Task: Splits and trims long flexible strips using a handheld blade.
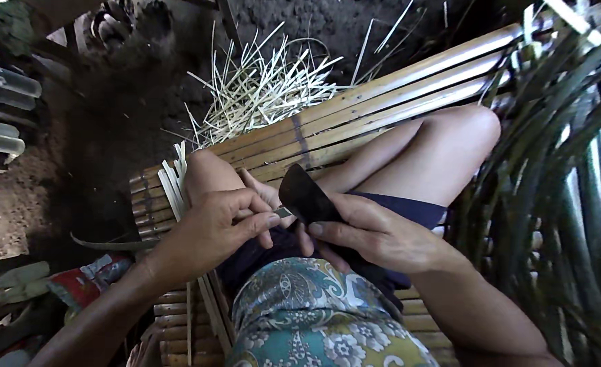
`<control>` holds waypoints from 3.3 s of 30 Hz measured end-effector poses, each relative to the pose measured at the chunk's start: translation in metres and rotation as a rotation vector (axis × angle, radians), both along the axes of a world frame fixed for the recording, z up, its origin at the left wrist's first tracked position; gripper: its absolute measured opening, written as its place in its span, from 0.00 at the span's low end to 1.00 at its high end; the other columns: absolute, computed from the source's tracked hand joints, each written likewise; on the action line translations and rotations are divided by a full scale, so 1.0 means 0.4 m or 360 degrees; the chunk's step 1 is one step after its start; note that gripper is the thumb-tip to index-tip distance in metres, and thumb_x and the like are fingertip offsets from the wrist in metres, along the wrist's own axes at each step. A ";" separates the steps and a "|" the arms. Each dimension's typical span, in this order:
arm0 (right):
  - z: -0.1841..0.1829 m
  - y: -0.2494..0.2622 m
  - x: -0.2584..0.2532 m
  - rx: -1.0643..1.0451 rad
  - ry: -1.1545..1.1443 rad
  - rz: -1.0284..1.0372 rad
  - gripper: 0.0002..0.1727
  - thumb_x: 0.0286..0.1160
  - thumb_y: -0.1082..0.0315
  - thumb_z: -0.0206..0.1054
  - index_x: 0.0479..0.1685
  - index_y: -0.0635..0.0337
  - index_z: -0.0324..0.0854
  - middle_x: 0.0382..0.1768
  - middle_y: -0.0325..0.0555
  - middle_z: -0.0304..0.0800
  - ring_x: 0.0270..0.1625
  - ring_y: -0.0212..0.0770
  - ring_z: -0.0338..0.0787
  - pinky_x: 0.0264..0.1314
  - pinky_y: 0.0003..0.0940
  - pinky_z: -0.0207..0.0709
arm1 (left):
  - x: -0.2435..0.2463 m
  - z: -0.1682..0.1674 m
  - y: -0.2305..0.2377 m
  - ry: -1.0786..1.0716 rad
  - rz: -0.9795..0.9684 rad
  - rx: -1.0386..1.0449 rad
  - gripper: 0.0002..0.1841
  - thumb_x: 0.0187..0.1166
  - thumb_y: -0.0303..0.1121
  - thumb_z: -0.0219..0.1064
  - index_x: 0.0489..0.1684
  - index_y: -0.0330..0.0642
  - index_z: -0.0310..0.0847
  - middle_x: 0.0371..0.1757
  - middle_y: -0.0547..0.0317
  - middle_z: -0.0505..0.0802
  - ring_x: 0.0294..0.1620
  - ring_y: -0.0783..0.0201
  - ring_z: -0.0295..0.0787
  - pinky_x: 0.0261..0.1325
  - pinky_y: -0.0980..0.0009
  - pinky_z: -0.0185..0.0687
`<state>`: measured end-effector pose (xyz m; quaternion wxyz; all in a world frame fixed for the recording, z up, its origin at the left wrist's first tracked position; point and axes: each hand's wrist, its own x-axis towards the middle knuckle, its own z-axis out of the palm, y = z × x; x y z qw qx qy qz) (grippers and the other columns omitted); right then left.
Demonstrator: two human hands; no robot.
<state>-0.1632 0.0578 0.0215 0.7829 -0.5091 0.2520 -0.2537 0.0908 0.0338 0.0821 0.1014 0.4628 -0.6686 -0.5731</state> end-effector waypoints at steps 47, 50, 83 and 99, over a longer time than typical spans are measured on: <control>-0.098 -0.046 0.019 -0.1209 0.0738 -0.1168 0.18 0.73 0.55 0.72 0.24 0.61 0.85 0.21 0.37 0.83 0.25 0.22 0.80 0.28 0.17 0.71 | -0.287 -0.259 -0.045 0.1878 0.0879 0.0864 0.31 0.90 0.61 0.40 0.19 0.59 0.82 0.28 0.76 0.85 0.35 0.81 0.84 0.39 0.85 0.80; -0.100 -0.034 0.023 -0.1298 0.0677 -0.1292 0.17 0.74 0.58 0.72 0.25 0.64 0.84 0.22 0.39 0.81 0.26 0.22 0.78 0.29 0.15 0.70 | -0.287 -0.276 -0.050 0.1978 0.1378 0.0929 0.35 0.92 0.58 0.36 0.12 0.55 0.75 0.16 0.73 0.81 0.26 0.76 0.84 0.40 0.79 0.82; -0.099 -0.021 0.101 -0.1475 0.0731 -0.1043 0.21 0.76 0.52 0.71 0.42 0.65 0.90 0.35 0.45 0.94 0.37 0.29 0.91 0.40 0.26 0.85 | -0.172 -0.257 0.040 0.1784 0.1370 0.0809 0.28 0.93 0.50 0.37 0.41 0.55 0.89 0.42 0.70 0.94 0.43 0.75 0.92 0.45 0.78 0.88; -0.129 0.083 0.191 -0.1602 0.0652 -0.0640 0.23 0.80 0.48 0.67 0.31 0.59 0.88 0.24 0.44 0.90 0.26 0.33 0.87 0.30 0.28 0.79 | -0.111 -0.264 0.025 0.1759 0.1749 0.0789 0.29 0.94 0.52 0.38 0.21 0.58 0.77 0.30 0.72 0.90 0.39 0.73 0.90 0.48 0.75 0.85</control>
